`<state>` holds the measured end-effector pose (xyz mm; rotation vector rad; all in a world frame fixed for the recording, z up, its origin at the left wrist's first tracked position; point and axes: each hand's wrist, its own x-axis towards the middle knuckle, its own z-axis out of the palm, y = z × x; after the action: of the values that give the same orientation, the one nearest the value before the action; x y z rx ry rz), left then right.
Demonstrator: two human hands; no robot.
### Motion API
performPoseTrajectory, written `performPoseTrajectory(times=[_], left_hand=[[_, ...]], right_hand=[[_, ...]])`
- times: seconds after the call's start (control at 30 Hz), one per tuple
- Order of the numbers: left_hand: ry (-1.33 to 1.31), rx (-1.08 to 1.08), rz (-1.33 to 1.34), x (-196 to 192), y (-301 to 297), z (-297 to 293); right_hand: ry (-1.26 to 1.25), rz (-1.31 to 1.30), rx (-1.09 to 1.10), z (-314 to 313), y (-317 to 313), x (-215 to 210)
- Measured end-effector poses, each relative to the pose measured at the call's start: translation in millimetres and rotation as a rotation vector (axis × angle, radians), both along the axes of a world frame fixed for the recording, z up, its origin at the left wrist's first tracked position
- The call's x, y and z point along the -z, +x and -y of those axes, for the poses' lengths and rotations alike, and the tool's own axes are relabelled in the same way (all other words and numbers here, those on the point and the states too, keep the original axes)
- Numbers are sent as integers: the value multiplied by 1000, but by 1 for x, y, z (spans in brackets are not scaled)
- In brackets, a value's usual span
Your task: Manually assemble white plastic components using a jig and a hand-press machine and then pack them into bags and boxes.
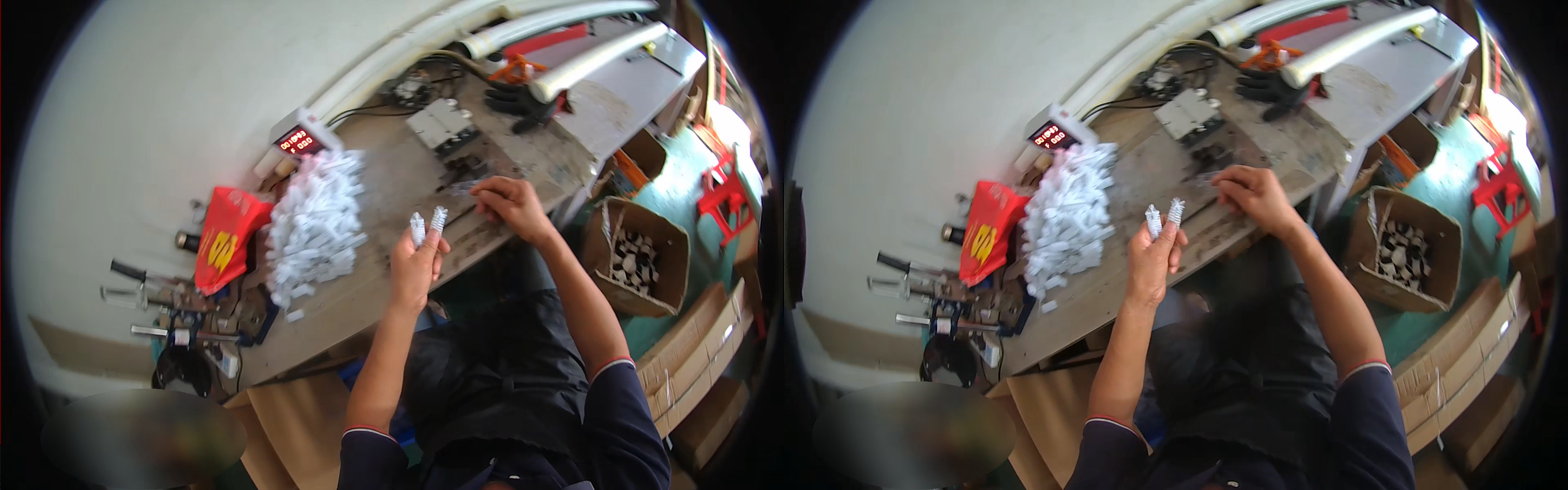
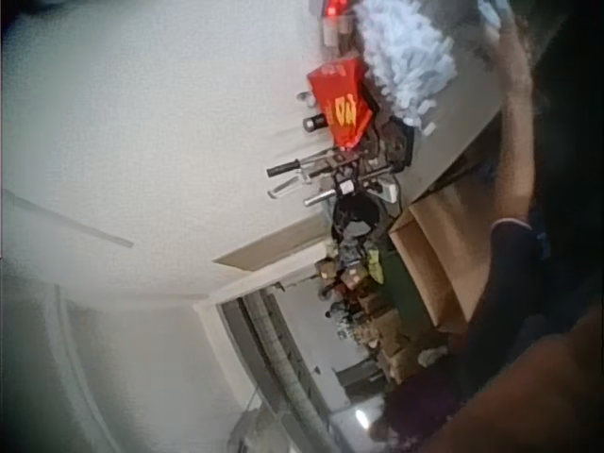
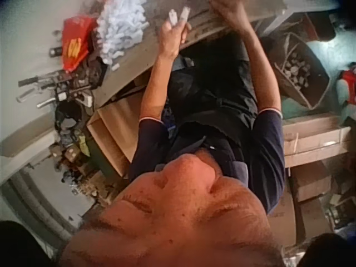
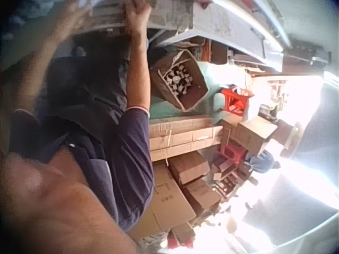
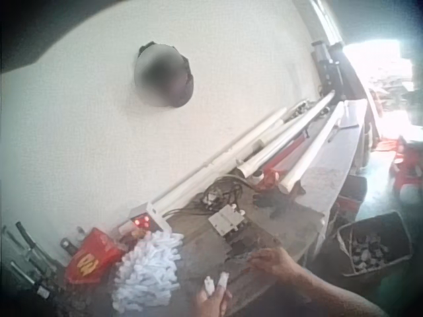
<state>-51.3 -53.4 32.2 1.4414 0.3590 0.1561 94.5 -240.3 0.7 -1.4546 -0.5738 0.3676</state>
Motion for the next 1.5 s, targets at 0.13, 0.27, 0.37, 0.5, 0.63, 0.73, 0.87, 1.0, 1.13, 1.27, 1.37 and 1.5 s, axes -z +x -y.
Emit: performPoseTrajectory(times=[0.13, 0.27, 0.37, 0.5, 0.63, 0.73, 0.87, 1.0, 1.13, 1.27, 1.37, 1.5], left_hand=[[-37, -218, 84, -5, -54, -46], [-11, -549, 117, 0, -122, -107], [-59, -799, 150, 11, -172, -160], [-98, -1090, 115, 17, -229, -234], [-100, -1124, 136, 12, -240, -275], [-89, -1170, 151, 15, -236, -297], [-94, -1189, 191, 14, -228, -309], [-61, -1170, 192, 11, -229, -306], [-23, -1145, 212, 6, -222, -302], [-45, -1223, 219, 0, -209, -303], [-51, -1236, 126, -2, -209, -307], [-79, -1236, 95, -9, -207, -307]], right_hand=[[56, 36, 41, -8, -3, 8], [-8, 59, 131, -4, -8, 9], [40, 71, 126, -1, 0, 25], [-5, 92, 108, -39, -12, -8], [36, 253, -42, -112, -31, -55], [19, 320, -159, -183, -53, -87], [1, 493, -333, -266, -88, -126], [10, 641, -444, -327, -124, -152], [69, 824, -463, -374, -148, -169], [67, 828, -472, -409, -172, -197], [89, 939, -412, -440, -186, -211], [221, 791, -481, -481, -195, -254]])
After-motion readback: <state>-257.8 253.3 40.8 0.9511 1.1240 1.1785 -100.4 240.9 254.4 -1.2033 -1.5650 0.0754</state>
